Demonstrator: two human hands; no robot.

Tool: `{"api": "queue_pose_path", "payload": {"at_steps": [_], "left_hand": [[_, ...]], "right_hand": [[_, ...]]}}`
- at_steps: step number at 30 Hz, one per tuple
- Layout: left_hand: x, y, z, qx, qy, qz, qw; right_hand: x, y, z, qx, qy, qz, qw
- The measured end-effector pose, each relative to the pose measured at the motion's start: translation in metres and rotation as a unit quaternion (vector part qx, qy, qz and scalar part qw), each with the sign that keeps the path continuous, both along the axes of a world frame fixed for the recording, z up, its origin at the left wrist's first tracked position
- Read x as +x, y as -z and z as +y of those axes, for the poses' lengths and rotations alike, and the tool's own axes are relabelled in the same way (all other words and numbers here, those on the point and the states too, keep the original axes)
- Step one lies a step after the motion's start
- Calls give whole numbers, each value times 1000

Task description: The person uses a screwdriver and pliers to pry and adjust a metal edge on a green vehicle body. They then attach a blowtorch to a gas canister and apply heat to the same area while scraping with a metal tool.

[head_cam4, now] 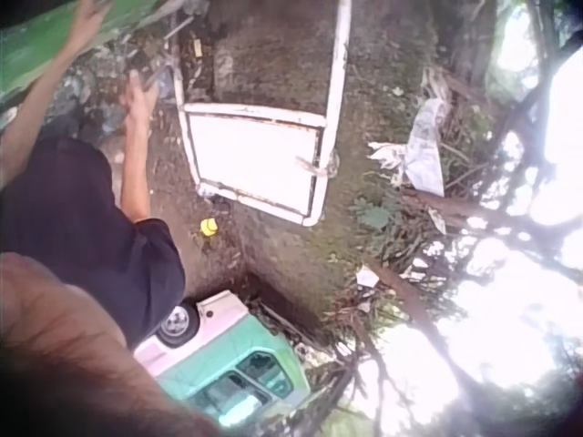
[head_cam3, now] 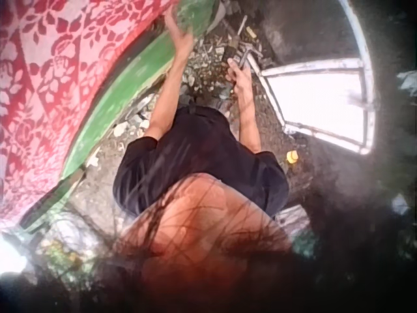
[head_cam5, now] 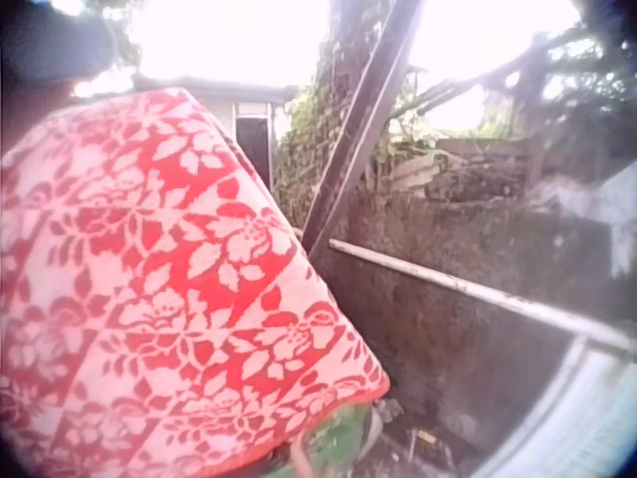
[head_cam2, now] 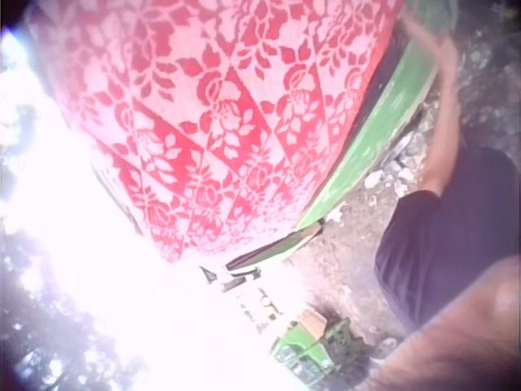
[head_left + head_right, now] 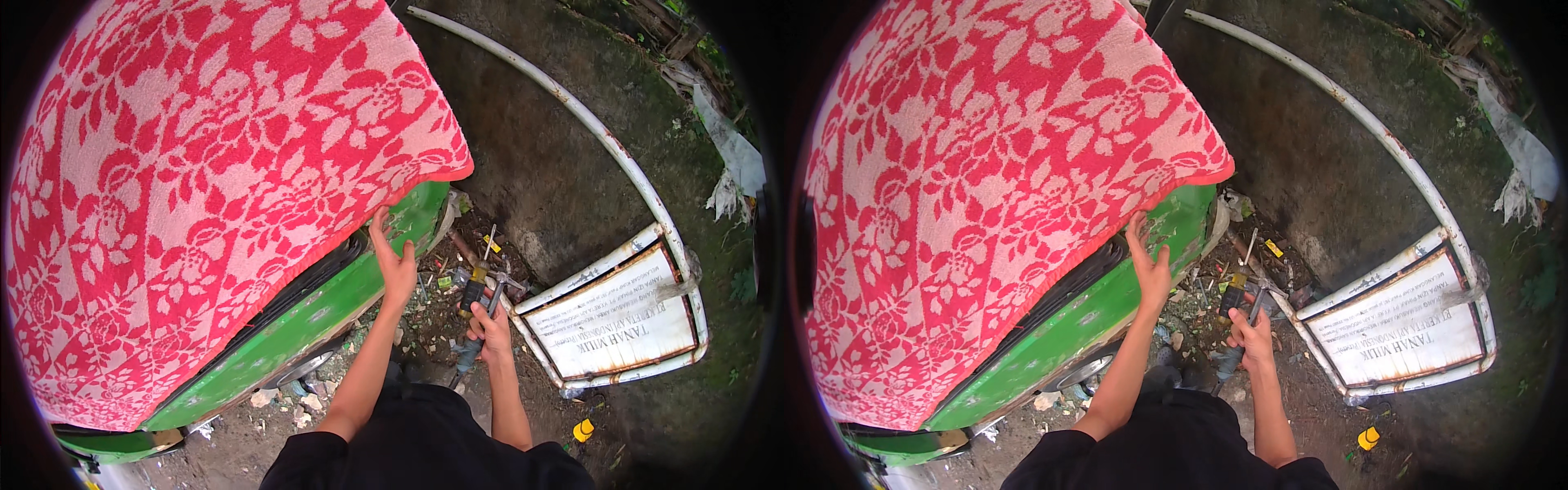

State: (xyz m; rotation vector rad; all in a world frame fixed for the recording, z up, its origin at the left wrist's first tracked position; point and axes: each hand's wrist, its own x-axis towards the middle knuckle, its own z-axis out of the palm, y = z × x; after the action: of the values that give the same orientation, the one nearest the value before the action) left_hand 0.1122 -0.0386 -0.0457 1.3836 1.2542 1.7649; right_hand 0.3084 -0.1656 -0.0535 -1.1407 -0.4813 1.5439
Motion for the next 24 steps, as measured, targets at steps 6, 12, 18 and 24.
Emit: {"api": "queue_pose_path", "payload": {"at_steps": [6,12,18,24], "left_hand": [[6,2,9,19,46,-51,997],[-14,7,-5,-11,76,-116,990],[-2,-2,1,-10,69,-114,991],[-25,21,-16,-160,238,-91,954]], "right_hand": [[-5,4,-7,3,23,8,1000],[-6,7,-10,-4,18,16,1000],[-8,10,-11,-12,21,18,1000],[-11,12,-10,-6,-5,9,1000]]}}
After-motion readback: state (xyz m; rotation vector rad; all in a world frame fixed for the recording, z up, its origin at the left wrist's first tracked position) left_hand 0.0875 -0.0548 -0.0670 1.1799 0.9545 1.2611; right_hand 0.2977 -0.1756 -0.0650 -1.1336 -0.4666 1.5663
